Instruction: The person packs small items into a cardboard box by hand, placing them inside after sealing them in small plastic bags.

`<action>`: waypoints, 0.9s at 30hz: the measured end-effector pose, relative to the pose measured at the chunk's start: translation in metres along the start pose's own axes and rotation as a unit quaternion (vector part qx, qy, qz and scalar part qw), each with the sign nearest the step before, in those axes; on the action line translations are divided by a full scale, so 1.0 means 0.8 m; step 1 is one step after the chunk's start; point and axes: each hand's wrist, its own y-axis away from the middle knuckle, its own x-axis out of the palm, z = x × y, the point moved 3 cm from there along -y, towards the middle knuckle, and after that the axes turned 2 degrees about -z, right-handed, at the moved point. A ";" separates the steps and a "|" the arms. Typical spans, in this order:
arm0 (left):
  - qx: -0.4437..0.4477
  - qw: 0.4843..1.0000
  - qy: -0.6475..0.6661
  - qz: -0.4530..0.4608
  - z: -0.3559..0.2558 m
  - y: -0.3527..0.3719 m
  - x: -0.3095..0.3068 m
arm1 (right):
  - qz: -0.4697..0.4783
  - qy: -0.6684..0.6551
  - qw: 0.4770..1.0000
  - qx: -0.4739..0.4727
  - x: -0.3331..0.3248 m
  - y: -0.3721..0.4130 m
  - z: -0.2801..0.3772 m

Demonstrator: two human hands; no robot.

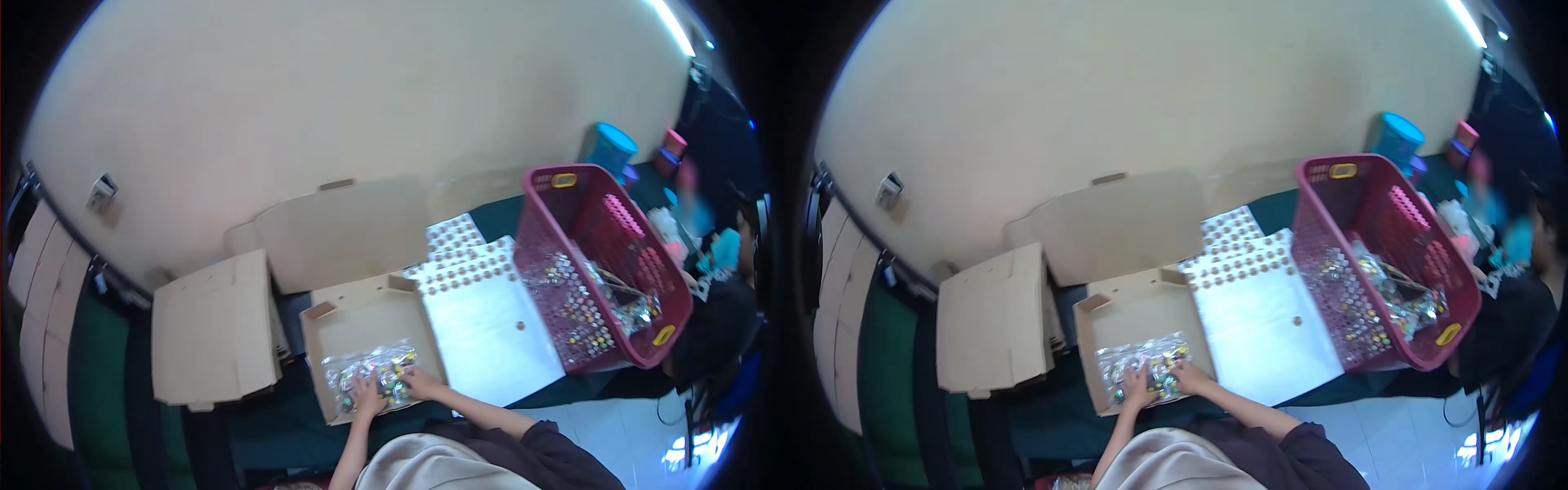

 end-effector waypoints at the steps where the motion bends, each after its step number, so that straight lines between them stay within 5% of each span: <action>1: 0.006 1.000 0.007 -0.013 -0.001 0.000 -0.002 | 0.005 -0.015 1.000 0.000 -0.007 0.006 0.008; 3: 0.025 0.999 0.016 -0.036 -0.017 0.011 -0.018 | 0.035 0.036 0.996 -0.070 -0.005 0.008 0.007; 5: 0.061 0.996 0.035 -0.047 -0.021 0.015 -0.025 | 0.091 -0.055 0.994 0.009 -0.025 0.030 0.020; 8: 0.080 0.993 0.084 -0.026 -0.024 0.016 -0.029 | 0.027 -0.285 0.958 -0.005 -0.063 0.069 0.027; 12: 0.130 0.976 0.174 0.022 -0.057 0.032 -0.050 | -0.085 -0.358 0.929 0.028 -0.164 0.134 0.026; 14: 0.204 0.960 0.187 -0.032 -0.049 0.032 -0.034 | -0.165 -0.454 0.875 0.015 -0.226 0.175 0.026; 18: 0.173 0.944 0.282 -0.011 -0.079 0.056 -0.042 | -0.374 -0.283 0.882 0.036 -0.364 0.270 0.052; 21: 0.220 0.947 0.230 -0.035 -0.094 0.067 -0.050 | -0.486 -0.300 0.820 0.031 -0.431 0.317 0.066; 27: 0.216 0.962 0.162 -0.032 -0.100 0.065 -0.070 | -0.512 -0.225 0.827 0.062 -0.511 0.347 0.056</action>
